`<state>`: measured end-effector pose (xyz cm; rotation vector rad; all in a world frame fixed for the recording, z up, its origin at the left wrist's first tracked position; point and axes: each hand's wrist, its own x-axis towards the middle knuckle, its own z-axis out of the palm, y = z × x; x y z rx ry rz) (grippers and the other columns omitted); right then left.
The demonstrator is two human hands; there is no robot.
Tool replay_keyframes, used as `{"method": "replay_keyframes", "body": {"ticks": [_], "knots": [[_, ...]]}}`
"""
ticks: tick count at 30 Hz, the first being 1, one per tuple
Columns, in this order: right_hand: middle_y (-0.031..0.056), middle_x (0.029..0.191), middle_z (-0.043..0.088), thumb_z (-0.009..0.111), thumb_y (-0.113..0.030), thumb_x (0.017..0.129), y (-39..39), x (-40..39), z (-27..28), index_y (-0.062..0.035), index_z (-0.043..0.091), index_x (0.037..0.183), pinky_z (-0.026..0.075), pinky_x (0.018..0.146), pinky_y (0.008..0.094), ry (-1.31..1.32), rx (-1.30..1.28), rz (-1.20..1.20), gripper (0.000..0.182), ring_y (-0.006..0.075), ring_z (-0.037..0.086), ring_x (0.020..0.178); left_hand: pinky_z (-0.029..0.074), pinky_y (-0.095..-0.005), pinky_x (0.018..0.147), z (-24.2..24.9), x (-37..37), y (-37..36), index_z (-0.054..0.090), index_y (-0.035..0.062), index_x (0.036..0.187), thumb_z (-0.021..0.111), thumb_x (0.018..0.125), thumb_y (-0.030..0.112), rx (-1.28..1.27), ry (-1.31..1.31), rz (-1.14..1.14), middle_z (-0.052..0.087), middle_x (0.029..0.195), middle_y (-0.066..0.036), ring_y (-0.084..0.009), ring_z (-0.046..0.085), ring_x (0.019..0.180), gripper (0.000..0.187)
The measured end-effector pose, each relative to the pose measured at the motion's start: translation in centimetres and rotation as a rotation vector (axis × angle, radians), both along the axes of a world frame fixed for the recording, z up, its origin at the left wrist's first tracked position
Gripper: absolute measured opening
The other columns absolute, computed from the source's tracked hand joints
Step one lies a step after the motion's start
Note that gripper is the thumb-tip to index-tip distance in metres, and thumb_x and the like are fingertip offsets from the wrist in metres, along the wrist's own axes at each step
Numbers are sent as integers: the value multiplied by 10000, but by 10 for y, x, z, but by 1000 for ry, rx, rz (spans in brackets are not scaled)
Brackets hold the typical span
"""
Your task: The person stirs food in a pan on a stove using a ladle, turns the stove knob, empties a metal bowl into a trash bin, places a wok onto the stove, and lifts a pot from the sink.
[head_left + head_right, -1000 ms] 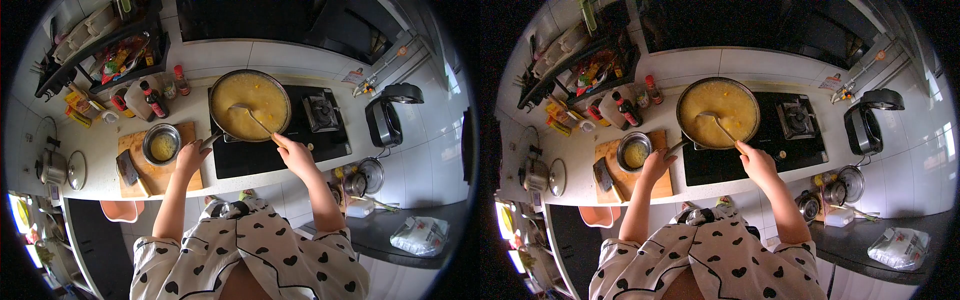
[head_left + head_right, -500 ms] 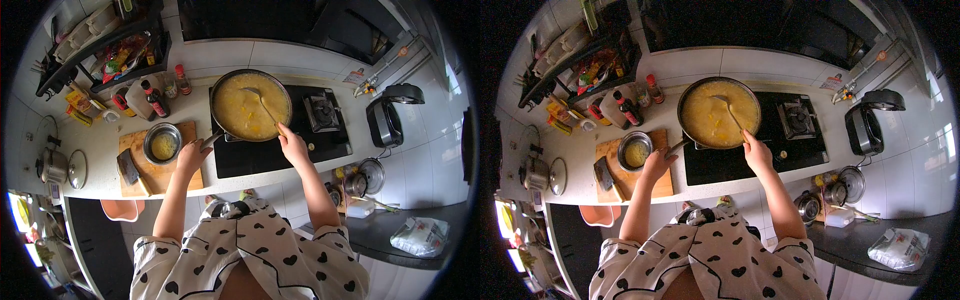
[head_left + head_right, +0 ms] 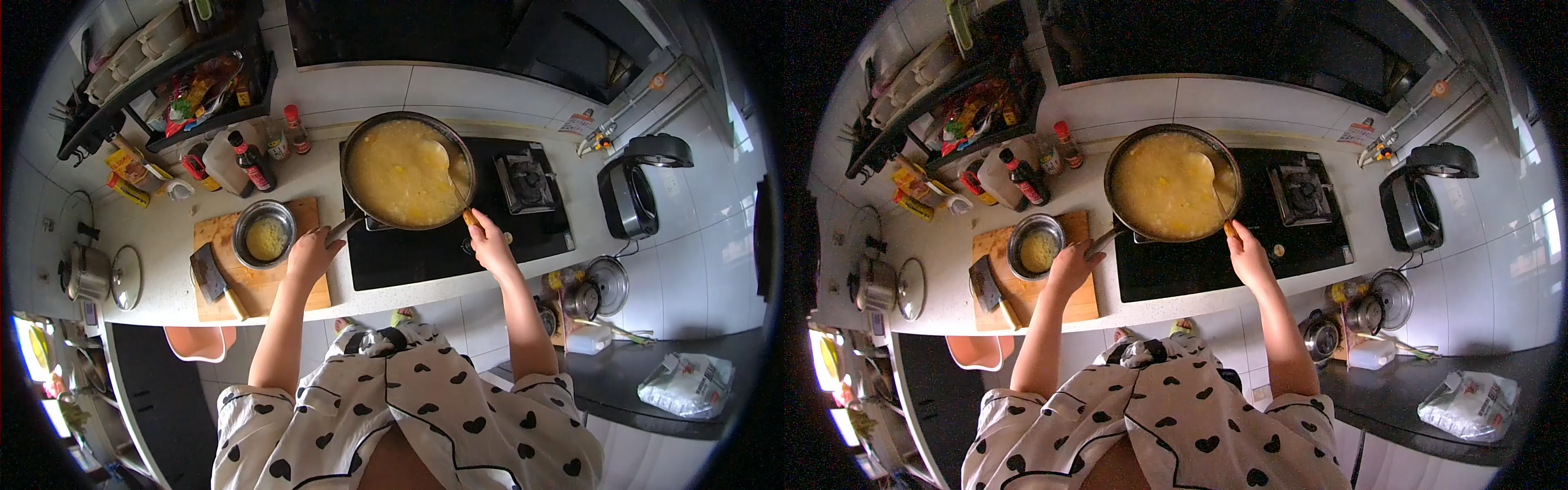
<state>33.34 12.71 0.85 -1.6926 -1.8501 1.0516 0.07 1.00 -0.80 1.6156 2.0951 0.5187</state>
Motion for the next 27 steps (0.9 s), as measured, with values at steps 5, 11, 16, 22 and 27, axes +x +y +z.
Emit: {"method": "replay_keyframes", "body": {"ticks": [5, 11, 16, 22, 27], "knots": [[184, 1167, 575, 500, -202, 914, -5, -5, -3, -43, 463, 1274, 451, 859, 319, 104, -65, -13, 395, 272, 582, 1039, 459, -447, 765, 0, 0, 0, 574, 4, 1053, 587, 810, 411, 12, 3, 4, 615, 912, -239, -393, 585, 881, 474], [161, 1021, 625, 528, -178, 901, -13, -22, 2, -50, 483, 1261, 476, 742, 285, 102, -152, -10, 385, 190, 612, 855, 458, -446, 758, -3, 0, 0, 573, 7, 1054, 591, 810, 394, 32, 17, 0, 616, 914, -236, -393, 586, 879, 458], [38, 759, 579, 516, -166, 913, -22, -37, 13, -60, 449, 1297, 408, 500, 230, 261, -240, 51, 404, 83, 497, 566, 453, -444, 773, 0, -1, 1, 566, -1, 1081, 591, 809, 398, -13, -6, -4, 613, 929, -241, -398, 581, 892, 483], [-24, 605, 443, 490, -211, 934, -34, -48, 33, -138, 383, 1353, 277, 344, 193, 405, -484, 23, 439, 36, 357, 413, 451, -441, 786, 1, -1, 1, 561, -2, 1101, 592, 807, 396, -22, -10, -3, 610, 956, -243, -398, 577, 913, 496], [-1, 626, 472, 470, -245, 944, -37, -43, 30, -157, 362, 1359, 266, 341, 178, 621, -657, 2, 438, 28, 350, 401, 466, -437, 755, -4, 0, 0, 573, 17, 1028, 590, 815, 396, 29, 20, -14, 618, 881, -209, -370, 592, 868, 435]]}}
